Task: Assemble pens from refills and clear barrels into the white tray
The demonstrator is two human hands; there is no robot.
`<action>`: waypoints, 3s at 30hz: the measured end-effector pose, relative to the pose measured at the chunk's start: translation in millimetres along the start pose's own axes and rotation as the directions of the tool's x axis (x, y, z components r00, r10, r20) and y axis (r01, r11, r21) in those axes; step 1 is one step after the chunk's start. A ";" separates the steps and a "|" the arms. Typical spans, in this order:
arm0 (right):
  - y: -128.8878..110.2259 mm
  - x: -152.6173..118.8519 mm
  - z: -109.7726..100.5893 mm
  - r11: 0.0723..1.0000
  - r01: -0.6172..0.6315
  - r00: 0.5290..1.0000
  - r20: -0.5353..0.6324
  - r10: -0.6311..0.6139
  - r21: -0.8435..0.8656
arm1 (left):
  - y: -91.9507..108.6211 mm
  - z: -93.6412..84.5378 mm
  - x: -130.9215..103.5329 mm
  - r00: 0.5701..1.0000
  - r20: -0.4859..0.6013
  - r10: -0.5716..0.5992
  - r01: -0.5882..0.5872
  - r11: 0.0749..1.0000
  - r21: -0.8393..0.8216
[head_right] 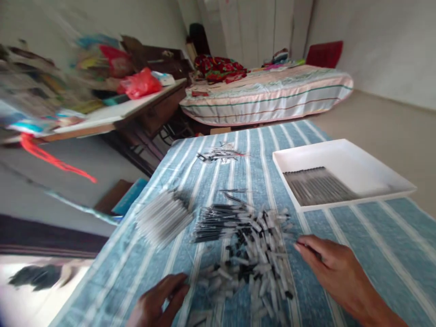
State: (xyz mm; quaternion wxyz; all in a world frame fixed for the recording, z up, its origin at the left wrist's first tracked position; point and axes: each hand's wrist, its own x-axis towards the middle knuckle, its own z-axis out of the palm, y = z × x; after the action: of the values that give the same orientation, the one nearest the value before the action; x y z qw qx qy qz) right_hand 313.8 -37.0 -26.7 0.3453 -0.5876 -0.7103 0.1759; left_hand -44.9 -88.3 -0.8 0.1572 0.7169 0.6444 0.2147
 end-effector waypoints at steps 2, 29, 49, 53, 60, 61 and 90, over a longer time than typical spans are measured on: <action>-0.9 -7.1 10.9 0.999 0.038 0.999 0.014 -0.037 -0.031 | 1.1 -2.5 -0.7 0.998 0.051 -0.028 0.027 0.999 0.018; -70.3 -8.8 70.7 0.874 0.467 0.872 0.233 -0.430 -0.134 | -24.0 -1.8 75.1 0.978 0.023 -0.205 0.165 0.841 0.515; -99.7 14.2 85.3 0.884 0.405 0.856 0.436 -0.277 -0.233 | -18.9 -6.2 96.6 0.983 0.006 -0.183 0.174 0.946 0.273; -119.2 33.5 98.3 0.834 0.424 0.819 0.542 -0.187 -0.353 | -12.7 -0.7 103.3 0.981 -0.004 -0.192 0.190 0.977 -0.097; -148.8 60.9 120.5 0.735 0.492 0.738 0.672 -0.068 -0.466 | -12.6 20.3 102.3 0.987 0.095 -0.131 0.157 0.635 -0.756; -150.4 62.5 122.2 0.732 0.502 0.724 0.686 -0.065 -0.460 | -14.1 20.6 101.1 0.986 0.104 -0.130 0.162 0.592 -0.789; -135.1 87.4 76.5 0.609 0.503 0.781 0.625 -0.015 -0.614 | -25.1 10.7 88.7 0.982 0.152 -0.109 0.182 0.389 -0.903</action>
State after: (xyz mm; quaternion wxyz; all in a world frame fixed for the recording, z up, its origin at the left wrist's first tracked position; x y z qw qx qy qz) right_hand 157.9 25.1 33.2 -0.1332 -0.4810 -0.8662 -0.0258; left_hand -54.1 3.2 -13.2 0.5628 0.4620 0.4767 0.4925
